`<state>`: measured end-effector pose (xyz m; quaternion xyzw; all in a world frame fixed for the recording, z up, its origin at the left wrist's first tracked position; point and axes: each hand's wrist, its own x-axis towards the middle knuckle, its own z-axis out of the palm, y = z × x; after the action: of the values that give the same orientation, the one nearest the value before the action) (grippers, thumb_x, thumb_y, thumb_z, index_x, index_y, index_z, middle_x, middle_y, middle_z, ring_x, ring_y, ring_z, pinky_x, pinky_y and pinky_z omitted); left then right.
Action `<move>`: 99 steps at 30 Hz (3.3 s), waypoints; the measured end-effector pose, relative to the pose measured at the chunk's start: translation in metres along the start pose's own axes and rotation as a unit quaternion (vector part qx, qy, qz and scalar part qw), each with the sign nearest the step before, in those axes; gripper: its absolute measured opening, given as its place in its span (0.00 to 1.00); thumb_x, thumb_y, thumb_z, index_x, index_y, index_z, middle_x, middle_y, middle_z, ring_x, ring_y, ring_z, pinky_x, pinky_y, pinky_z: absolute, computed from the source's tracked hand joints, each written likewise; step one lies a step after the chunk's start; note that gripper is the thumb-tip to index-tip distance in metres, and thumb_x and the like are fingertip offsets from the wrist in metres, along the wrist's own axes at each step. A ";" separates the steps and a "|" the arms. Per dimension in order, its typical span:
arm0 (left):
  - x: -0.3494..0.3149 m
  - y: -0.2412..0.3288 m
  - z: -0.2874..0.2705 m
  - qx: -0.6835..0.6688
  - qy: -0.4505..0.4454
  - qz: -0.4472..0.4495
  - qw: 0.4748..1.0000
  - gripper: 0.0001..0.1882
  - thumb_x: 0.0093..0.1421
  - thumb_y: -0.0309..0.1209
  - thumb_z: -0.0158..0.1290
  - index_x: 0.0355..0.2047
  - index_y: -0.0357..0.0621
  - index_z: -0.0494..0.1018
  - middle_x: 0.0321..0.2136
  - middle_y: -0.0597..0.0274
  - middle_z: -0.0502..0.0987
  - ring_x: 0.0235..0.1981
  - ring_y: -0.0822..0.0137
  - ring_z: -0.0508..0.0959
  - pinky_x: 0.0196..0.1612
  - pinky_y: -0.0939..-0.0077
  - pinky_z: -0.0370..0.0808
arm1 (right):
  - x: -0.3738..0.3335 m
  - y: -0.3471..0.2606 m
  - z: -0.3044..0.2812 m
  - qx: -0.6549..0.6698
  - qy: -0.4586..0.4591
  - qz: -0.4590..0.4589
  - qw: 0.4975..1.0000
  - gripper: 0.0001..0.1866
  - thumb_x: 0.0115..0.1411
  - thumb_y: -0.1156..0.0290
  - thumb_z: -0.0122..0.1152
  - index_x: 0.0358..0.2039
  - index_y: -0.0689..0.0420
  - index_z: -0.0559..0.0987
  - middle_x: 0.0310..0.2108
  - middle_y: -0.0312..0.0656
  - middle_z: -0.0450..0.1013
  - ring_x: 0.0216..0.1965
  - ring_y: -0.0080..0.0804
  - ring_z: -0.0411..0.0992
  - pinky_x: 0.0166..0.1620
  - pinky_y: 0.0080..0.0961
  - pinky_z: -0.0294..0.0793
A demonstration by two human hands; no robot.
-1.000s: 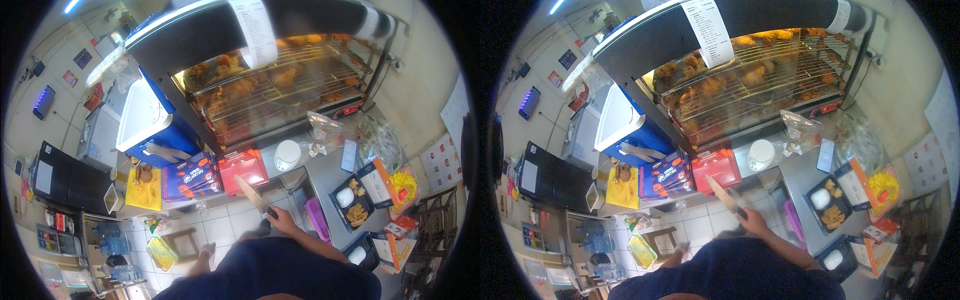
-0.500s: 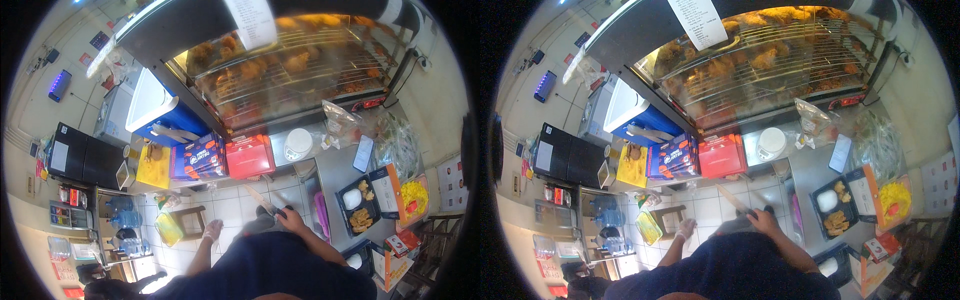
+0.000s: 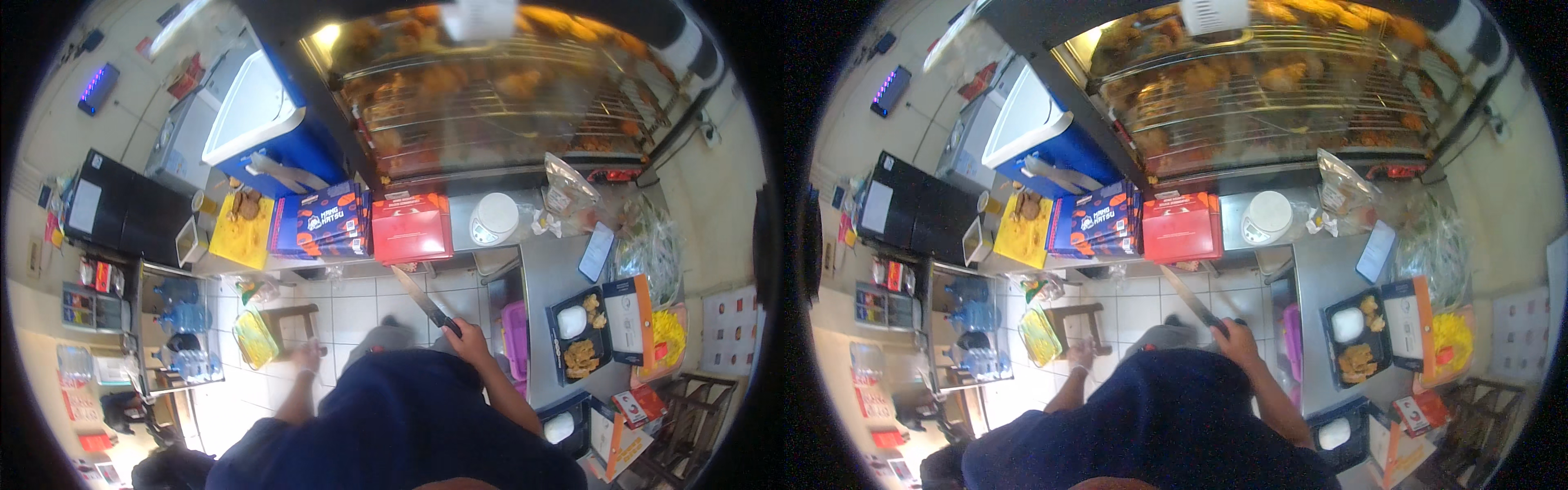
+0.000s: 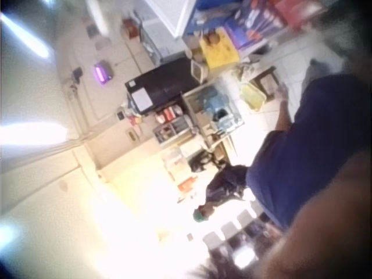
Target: The person assembles meal boxes by placing rice and fried chicken pieces into compartmentalized trays. They use a knife to cut the chicken on a cutting board and a scoop to add rice, then arrange the items into the trays.
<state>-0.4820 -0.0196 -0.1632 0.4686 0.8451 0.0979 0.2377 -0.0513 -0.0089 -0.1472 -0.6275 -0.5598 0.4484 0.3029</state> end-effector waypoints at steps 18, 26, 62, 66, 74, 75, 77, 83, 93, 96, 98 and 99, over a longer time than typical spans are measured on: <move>0.155 0.045 -0.031 -0.266 -0.016 0.094 0.959 0.27 0.63 0.54 0.47 0.31 0.37 0.75 0.21 0.59 0.76 0.21 0.70 0.74 0.27 0.71 0.72 | 0.070 -0.117 0.103 0.231 0.136 -0.117 0.956 0.10 0.51 0.71 0.65 0.30 0.64 0.76 0.21 0.42 0.72 0.25 0.26 0.71 0.30 0.27 0.70; 0.088 0.065 0.025 -0.205 -0.029 0.104 0.973 0.23 0.65 0.45 0.46 0.34 0.32 0.75 0.21 0.56 0.78 0.23 0.70 0.77 0.29 0.73 0.74 | 0.120 -0.224 -0.131 0.396 0.232 -0.377 0.804 0.18 0.67 0.60 0.49 0.45 0.64 0.72 0.32 0.42 0.75 0.13 0.16 0.61 0.15 0.16 0.59; -0.045 -0.006 0.078 -0.329 0.099 -0.108 0.933 0.19 0.63 0.39 0.50 0.19 0.39 0.71 0.13 0.63 0.71 0.14 0.72 0.71 0.16 0.74 0.69 | 0.194 -0.265 -0.225 0.407 0.130 -0.406 0.808 0.12 0.65 0.64 0.54 0.38 0.61 0.78 0.13 0.32 0.64 0.14 0.18 0.61 0.20 0.18 0.62; -0.045 -0.040 0.096 -0.353 0.100 -0.136 0.920 0.20 0.64 0.39 0.50 0.19 0.40 0.70 0.13 0.64 0.70 0.14 0.72 0.70 0.16 0.75 0.69 | 0.194 -0.263 -0.227 0.405 0.127 -0.402 0.811 0.14 0.64 0.63 0.55 0.40 0.61 0.78 0.13 0.32 0.64 0.14 0.18 0.61 0.20 0.18 0.62; -0.043 -0.048 0.102 -0.352 0.090 -0.142 0.921 0.19 0.64 0.40 0.49 0.22 0.40 0.70 0.14 0.63 0.71 0.14 0.72 0.71 0.16 0.75 0.68 | 0.196 -0.265 -0.230 0.400 0.142 -0.390 0.817 0.14 0.65 0.63 0.54 0.41 0.61 0.78 0.13 0.32 0.64 0.15 0.18 0.61 0.21 0.19 0.63; -0.042 -0.043 0.101 -0.352 0.091 -0.142 0.921 0.19 0.64 0.40 0.49 0.21 0.40 0.70 0.14 0.63 0.71 0.14 0.72 0.71 0.16 0.75 0.68 | 0.196 -0.264 -0.231 0.400 0.141 -0.389 0.818 0.14 0.65 0.63 0.54 0.41 0.61 0.78 0.13 0.32 0.64 0.15 0.18 0.61 0.21 0.19 0.63; -0.036 -0.041 0.098 -0.361 0.102 -0.141 0.916 0.19 0.64 0.40 0.49 0.21 0.40 0.70 0.14 0.63 0.71 0.14 0.72 0.71 0.16 0.75 0.68 | 0.199 -0.264 -0.231 0.394 0.143 -0.393 0.818 0.15 0.65 0.62 0.54 0.42 0.61 0.78 0.13 0.32 0.64 0.15 0.18 0.61 0.21 0.19 0.63; -0.025 -0.024 0.083 -0.327 0.090 -0.134 0.931 0.22 0.64 0.44 0.49 0.25 0.36 0.74 0.15 0.60 0.74 0.15 0.72 0.73 0.18 0.75 0.71 | 0.200 -0.265 -0.229 0.387 0.152 -0.398 0.818 0.15 0.66 0.63 0.52 0.43 0.62 0.77 0.14 0.33 0.65 0.15 0.18 0.61 0.21 0.18 0.63; -0.013 -0.050 0.084 -0.263 0.069 -0.113 0.956 0.25 0.64 0.47 0.50 0.24 0.34 0.75 0.16 0.59 0.75 0.14 0.72 0.73 0.17 0.78 0.70 | 0.204 -0.267 -0.227 0.395 0.165 -0.402 0.809 0.14 0.66 0.65 0.52 0.42 0.63 0.78 0.14 0.33 0.65 0.14 0.18 0.60 0.21 0.18 0.62; -0.015 -0.045 0.079 -0.298 0.088 -0.143 0.939 0.25 0.64 0.47 0.49 0.25 0.34 0.75 0.16 0.58 0.75 0.14 0.72 0.73 0.18 0.77 0.71 | 0.206 -0.267 -0.225 0.400 0.169 -0.398 0.808 0.14 0.66 0.65 0.52 0.42 0.62 0.78 0.13 0.32 0.64 0.14 0.18 0.60 0.20 0.18 0.62; -0.008 -0.058 0.080 -0.322 0.089 -0.144 0.931 0.25 0.64 0.47 0.49 0.26 0.33 0.75 0.16 0.59 0.75 0.14 0.72 0.73 0.18 0.77 0.71 | 0.209 -0.266 -0.225 0.401 0.170 -0.406 0.803 0.14 0.66 0.65 0.52 0.42 0.63 0.78 0.17 0.34 0.68 0.14 0.18 0.60 0.21 0.18 0.63; -0.005 -0.066 0.083 -0.335 0.089 -0.145 0.927 0.25 0.64 0.47 0.48 0.26 0.33 0.75 0.16 0.59 0.75 0.14 0.72 0.73 0.18 0.78 0.71 | 0.209 -0.266 -0.224 0.401 0.169 -0.410 0.801 0.14 0.66 0.65 0.52 0.42 0.63 0.78 0.20 0.35 0.70 0.15 0.18 0.61 0.21 0.18 0.63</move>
<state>-0.4875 -0.0645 -0.2592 0.2236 0.8393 0.3815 0.3163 0.0305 0.2726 0.1334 -0.2273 -0.4748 0.3533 0.7734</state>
